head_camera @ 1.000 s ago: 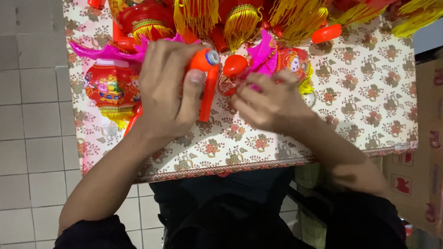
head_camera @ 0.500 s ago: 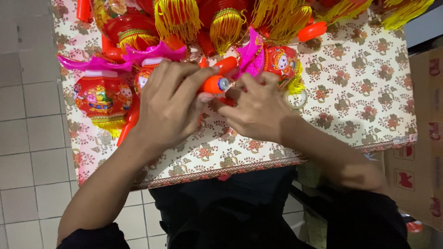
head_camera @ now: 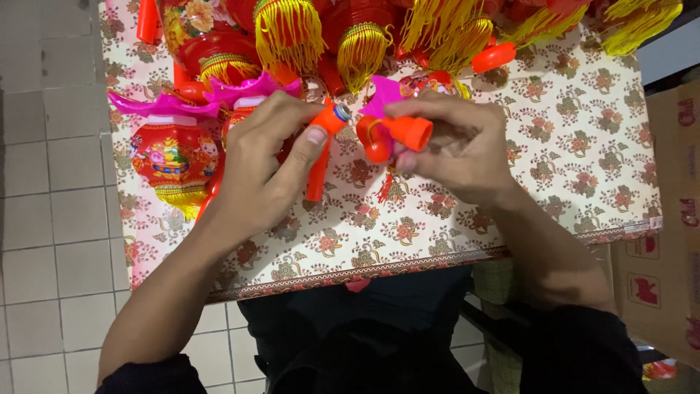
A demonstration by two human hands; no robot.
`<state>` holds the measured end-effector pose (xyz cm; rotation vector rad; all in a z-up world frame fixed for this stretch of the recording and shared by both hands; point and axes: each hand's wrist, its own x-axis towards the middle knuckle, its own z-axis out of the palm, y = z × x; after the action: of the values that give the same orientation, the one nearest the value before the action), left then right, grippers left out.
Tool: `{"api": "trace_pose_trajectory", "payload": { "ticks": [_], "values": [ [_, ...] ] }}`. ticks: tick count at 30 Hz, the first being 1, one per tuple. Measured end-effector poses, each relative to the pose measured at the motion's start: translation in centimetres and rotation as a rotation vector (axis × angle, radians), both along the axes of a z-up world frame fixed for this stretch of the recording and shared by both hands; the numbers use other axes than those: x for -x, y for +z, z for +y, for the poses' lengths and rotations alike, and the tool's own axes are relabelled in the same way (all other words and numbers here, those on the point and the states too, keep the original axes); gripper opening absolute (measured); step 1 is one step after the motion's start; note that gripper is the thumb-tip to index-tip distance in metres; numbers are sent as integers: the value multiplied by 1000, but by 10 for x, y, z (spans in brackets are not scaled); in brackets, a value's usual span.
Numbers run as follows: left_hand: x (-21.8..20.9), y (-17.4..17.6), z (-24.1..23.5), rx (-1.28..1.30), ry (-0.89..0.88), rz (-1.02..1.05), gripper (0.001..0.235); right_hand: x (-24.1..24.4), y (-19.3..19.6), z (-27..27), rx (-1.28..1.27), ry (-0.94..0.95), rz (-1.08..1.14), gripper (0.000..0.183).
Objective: The person assembles toy lanterns by hand, joining two orange plastic segments and attaching them to the pink and red lantern frames.
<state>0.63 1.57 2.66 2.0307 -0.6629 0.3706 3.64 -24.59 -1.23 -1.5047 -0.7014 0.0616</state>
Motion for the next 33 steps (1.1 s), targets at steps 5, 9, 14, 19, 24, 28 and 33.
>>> {"api": "trace_pose_trajectory", "payload": {
  "ticks": [5, 9, 14, 19, 24, 28, 33],
  "values": [
    [3, 10, 6, -19, -226, 213, 46, 1, -3, 7, -42, -59, -231, 32],
    [3, 9, 9, -46, -259, 200, 48, 1, 0, 11, -134, 14, -198, 31],
    [0, 11, 15, -183, -172, 100, 49, -2, -4, 3, -69, -98, -179, 43],
    [3, 12, 18, -201, -150, -41, 40, 5, 3, -2, 212, -197, -379, 54],
    [1, 16, 19, -184, -202, -247, 28, -2, 10, 0, 75, -146, -592, 38],
    [-3, 8, 20, -197, -229, -356, 26, -5, 9, 2, 264, -210, -876, 12],
    [-3, -1, 19, -223, -244, -313, 25, -4, 5, 8, 288, -223, -962, 11]
  ]
}}
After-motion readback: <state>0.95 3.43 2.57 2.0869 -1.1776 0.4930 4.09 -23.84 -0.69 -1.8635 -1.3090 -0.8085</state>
